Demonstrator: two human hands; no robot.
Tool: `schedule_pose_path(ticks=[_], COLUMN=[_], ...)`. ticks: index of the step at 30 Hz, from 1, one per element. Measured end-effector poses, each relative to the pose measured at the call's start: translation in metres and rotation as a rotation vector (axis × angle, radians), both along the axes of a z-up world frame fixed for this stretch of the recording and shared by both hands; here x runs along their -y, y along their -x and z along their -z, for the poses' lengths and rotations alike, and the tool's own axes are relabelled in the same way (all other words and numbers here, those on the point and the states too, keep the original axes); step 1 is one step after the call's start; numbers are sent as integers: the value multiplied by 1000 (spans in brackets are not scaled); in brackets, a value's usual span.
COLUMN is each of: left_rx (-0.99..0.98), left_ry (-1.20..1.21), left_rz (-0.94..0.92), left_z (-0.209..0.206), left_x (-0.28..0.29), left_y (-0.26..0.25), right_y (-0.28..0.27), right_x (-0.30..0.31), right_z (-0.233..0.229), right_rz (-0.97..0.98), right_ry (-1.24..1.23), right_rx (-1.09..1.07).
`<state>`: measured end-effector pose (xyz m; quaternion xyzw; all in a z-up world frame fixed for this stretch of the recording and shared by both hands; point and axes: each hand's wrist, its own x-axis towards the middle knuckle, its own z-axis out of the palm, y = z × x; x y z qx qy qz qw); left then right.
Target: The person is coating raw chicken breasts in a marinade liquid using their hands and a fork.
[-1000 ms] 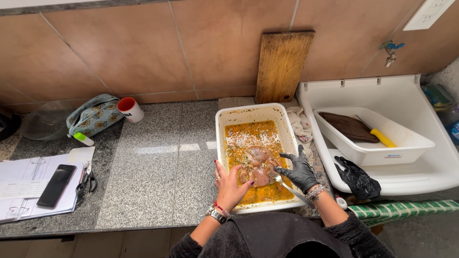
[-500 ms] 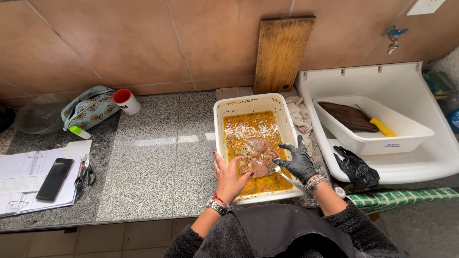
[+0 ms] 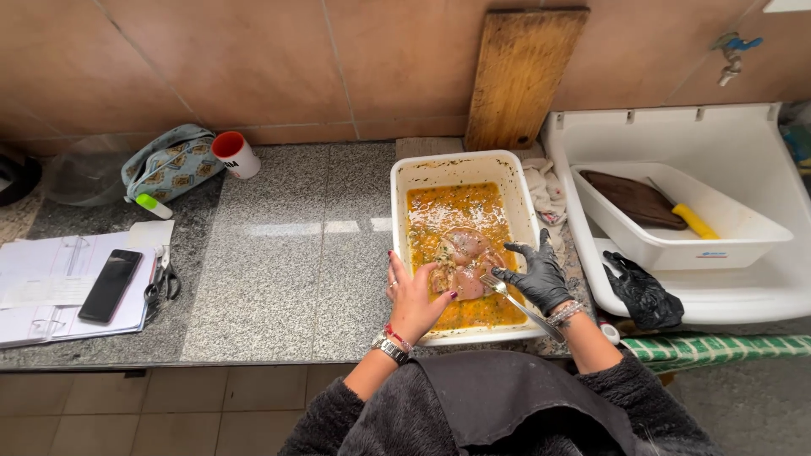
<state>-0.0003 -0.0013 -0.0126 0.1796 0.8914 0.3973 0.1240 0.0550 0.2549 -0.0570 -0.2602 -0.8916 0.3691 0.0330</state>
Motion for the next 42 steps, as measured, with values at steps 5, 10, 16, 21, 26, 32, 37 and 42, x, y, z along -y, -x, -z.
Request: schedule_pose_path(ticks=[5, 10, 16, 21, 26, 32, 37, 42], left_rx=[-33, -23, -16, 13, -30, -13, 20, 86], left_ry=[-14, -1, 12, 20, 50, 34, -35, -84], left_rz=[0, -1, 28, 9, 39, 33, 41, 78], left_z=[10, 17, 8, 7, 18, 16, 18, 1], left_x=[-1, 0, 0, -2, -2, -1, 3, 15], left_y=[0, 0, 0, -1, 1, 1, 2, 1], right_y=[-1, 0, -3, -4, -6, -6, -14, -48], right_x=[-7, -15, -2, -3, 2, 1, 5, -2], right_z=[9, 29, -2, 1, -12, -9, -3, 38], right_rz=[-29, -26, -21, -21, -23, -44, -119, -354], right_ry=[-12, -14, -10, 3, 1, -19, -256, -596], right_rx=[37, 35, 50, 38, 21, 25, 115, 347])
